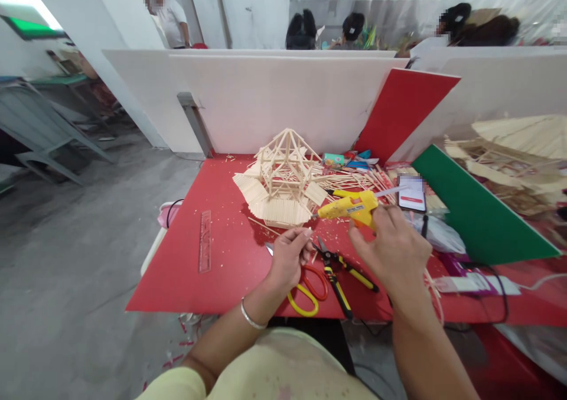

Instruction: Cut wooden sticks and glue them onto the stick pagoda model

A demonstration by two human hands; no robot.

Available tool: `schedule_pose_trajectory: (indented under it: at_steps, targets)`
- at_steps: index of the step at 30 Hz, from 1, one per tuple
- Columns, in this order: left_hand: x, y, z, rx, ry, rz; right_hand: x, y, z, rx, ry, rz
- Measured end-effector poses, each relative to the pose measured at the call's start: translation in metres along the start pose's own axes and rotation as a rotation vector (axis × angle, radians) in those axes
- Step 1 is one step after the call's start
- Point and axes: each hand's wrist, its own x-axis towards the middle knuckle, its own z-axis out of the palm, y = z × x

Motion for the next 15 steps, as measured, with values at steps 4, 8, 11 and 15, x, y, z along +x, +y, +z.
schedule_pose_trajectory:
  at_steps: [4, 8, 11, 15]
  targets:
    - [-0.0011, 0.002, 0.0012, -0.002, 0.021, -0.005, 0.0017, -0.0012, -0.0026, -0.01, 0.014, -0.012]
    - [-0.0012, 0.0016, 0.0001, -0.004, 0.016, -0.004, 0.0023, -0.0029, -0.005, -0.021, 0.013, -0.016]
    - [-0.0003, -0.0005, -0.0017, -0.004, 0.002, 0.002, 0.0013, -0.0029, -0.005, -0.007, 0.005, -0.012]
    - [0.0003, -0.0019, -0.0027, -0.002, -0.003, -0.001, 0.0003, -0.0028, -0.0052, 0.006, -0.024, 0.009]
